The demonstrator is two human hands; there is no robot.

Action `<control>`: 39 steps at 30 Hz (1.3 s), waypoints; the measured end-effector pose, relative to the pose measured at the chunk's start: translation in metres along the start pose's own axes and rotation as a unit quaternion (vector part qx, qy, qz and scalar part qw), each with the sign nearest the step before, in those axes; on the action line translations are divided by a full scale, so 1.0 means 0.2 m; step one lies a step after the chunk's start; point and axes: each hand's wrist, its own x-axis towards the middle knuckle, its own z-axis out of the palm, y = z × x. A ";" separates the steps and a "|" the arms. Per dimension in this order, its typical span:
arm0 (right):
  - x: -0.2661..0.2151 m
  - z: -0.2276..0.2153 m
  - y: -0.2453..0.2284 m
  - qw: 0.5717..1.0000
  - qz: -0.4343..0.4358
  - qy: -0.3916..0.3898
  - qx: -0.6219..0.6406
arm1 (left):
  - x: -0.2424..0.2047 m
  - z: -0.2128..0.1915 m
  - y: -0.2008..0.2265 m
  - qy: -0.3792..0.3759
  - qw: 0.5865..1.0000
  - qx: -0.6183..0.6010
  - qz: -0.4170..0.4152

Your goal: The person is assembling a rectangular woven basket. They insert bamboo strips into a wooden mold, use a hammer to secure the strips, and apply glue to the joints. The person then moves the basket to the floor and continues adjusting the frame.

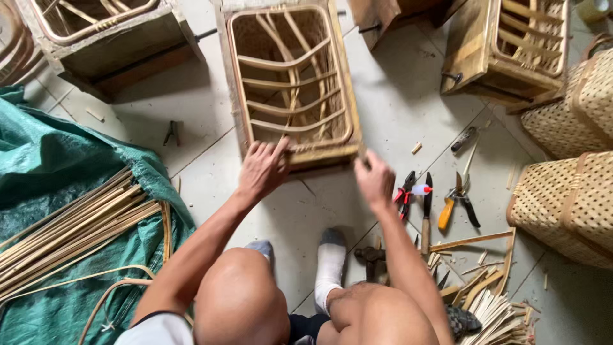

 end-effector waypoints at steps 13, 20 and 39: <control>-0.74 -0.24 0.03 1.000 -0.002 -0.029 0.011 | -0.40 -0.32 0.13 -0.002 0.992 -0.109 0.066; -0.35 -0.44 -0.40 0.992 -0.087 -0.068 0.054 | -1.06 -0.29 0.00 0.104 0.977 -0.140 -0.121; 0.46 0.24 -0.70 0.946 -0.301 -0.105 -0.055 | -0.68 -0.19 -0.06 0.127 0.863 -0.368 -0.321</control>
